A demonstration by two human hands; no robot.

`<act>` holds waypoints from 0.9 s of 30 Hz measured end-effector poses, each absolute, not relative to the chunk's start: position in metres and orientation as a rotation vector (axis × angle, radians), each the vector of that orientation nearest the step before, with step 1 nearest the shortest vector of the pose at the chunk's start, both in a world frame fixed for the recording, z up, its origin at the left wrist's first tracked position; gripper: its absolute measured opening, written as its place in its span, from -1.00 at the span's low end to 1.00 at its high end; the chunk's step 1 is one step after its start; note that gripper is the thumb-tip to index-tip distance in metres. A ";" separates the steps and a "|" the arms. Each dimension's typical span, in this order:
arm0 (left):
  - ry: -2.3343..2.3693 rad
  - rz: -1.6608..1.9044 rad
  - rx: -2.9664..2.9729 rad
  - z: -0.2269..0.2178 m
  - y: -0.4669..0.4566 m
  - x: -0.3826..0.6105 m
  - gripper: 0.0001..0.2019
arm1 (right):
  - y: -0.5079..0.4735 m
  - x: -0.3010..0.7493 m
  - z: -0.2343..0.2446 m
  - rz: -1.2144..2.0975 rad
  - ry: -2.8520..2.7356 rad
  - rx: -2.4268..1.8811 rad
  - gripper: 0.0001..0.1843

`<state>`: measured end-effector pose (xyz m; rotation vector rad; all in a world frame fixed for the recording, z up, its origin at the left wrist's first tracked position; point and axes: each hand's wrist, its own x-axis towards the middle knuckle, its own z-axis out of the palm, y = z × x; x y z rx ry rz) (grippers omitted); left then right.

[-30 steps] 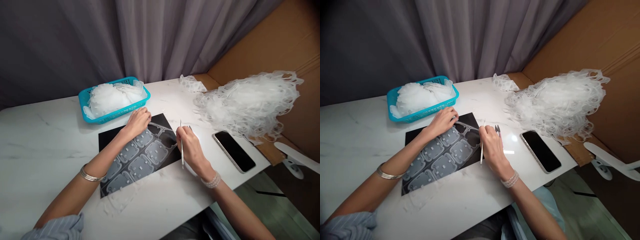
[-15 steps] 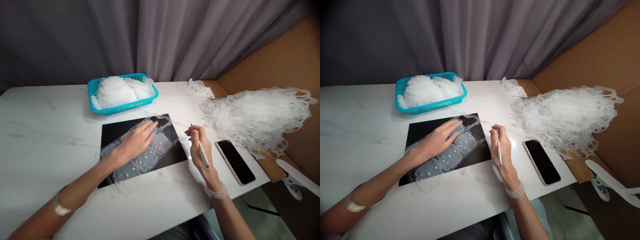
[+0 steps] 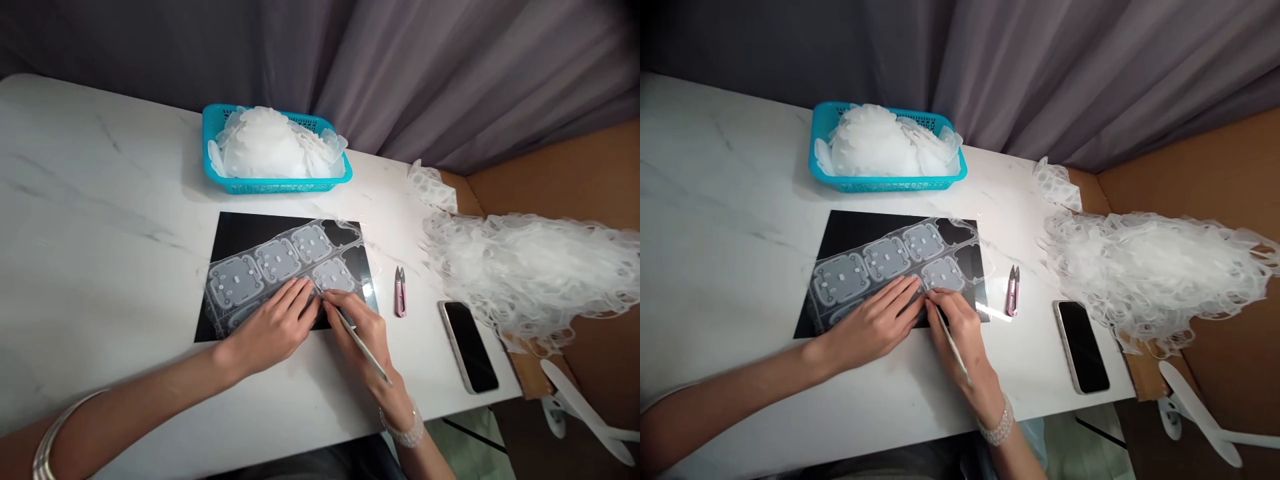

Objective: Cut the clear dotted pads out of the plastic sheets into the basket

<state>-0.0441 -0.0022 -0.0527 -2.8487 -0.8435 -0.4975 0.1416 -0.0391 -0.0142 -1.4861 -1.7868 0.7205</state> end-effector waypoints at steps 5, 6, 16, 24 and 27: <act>-0.822 -0.501 -2.837 -0.050 -0.004 -0.044 -0.65 | -0.033 0.139 -0.022 0.536 -1.918 -1.432 -0.83; -0.827 -0.500 -2.839 -0.050 -0.004 -0.044 -0.65 | -0.033 0.138 -0.023 0.486 -1.952 -1.428 -0.82; -0.838 -0.433 -2.893 -0.051 -0.003 -0.046 -0.62 | -0.052 0.143 -0.015 0.373 -2.189 -1.472 -0.80; -0.800 -0.385 -2.897 -0.050 -0.003 -0.046 -0.63 | -0.026 0.141 -0.043 0.180 -2.256 -1.482 -0.63; -0.839 -0.413 -2.924 -0.051 -0.004 -0.046 -0.61 | -0.026 0.138 -0.042 0.256 -2.288 -1.452 -0.56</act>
